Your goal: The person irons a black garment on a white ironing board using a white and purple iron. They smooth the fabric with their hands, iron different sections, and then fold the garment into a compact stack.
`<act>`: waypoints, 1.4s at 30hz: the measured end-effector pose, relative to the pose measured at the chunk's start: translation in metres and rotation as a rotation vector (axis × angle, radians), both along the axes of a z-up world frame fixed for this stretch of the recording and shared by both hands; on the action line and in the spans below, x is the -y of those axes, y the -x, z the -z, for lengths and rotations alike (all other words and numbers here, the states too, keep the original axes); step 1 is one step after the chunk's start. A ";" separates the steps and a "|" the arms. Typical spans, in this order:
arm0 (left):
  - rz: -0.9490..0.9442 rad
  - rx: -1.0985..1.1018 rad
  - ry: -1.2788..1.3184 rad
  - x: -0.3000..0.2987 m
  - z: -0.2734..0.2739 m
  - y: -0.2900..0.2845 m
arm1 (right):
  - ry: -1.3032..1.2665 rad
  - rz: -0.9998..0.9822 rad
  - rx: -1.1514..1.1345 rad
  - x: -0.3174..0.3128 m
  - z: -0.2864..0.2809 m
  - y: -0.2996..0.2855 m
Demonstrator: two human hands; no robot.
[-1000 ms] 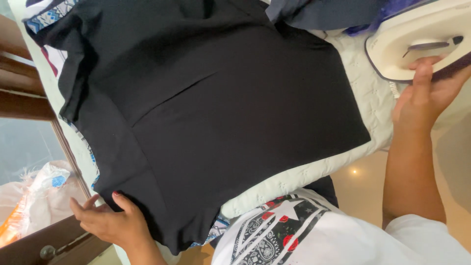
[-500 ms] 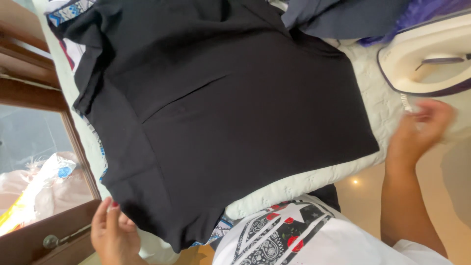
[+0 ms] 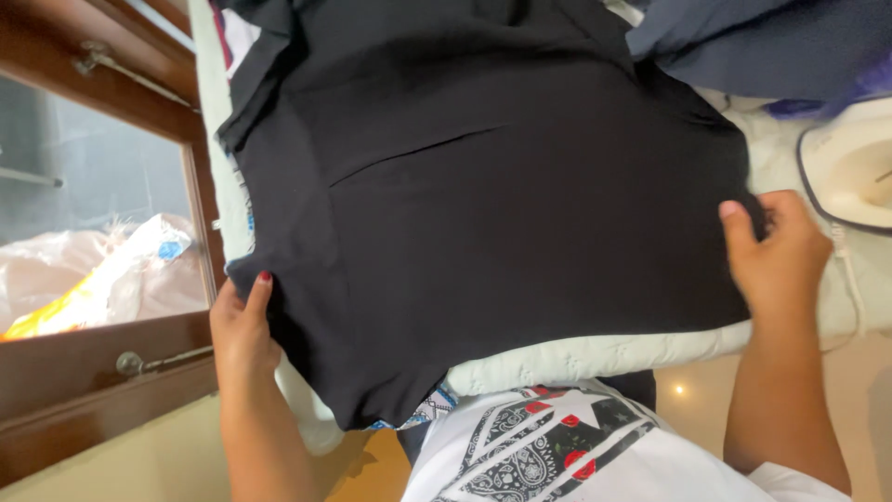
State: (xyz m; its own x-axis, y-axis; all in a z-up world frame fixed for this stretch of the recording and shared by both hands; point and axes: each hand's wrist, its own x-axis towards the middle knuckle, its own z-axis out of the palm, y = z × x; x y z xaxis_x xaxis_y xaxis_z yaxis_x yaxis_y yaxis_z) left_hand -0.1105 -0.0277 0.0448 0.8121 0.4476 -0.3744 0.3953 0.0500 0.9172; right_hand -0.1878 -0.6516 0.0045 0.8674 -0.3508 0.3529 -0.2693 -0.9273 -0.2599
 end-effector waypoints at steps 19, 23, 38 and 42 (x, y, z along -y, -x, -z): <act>0.195 -0.145 -0.946 -0.018 -0.023 0.048 | -0.534 0.044 -0.283 0.006 -0.060 -0.006; 0.187 -0.225 -0.965 -0.014 -0.056 0.077 | -0.693 -0.001 -0.217 0.022 -0.054 0.017; 0.205 -0.423 -1.053 -0.016 -0.039 0.187 | -0.845 0.197 -0.271 0.030 -0.023 0.123; 0.258 -0.472 -1.038 -0.016 -0.023 0.192 | -0.728 0.186 -0.241 0.027 -0.022 0.126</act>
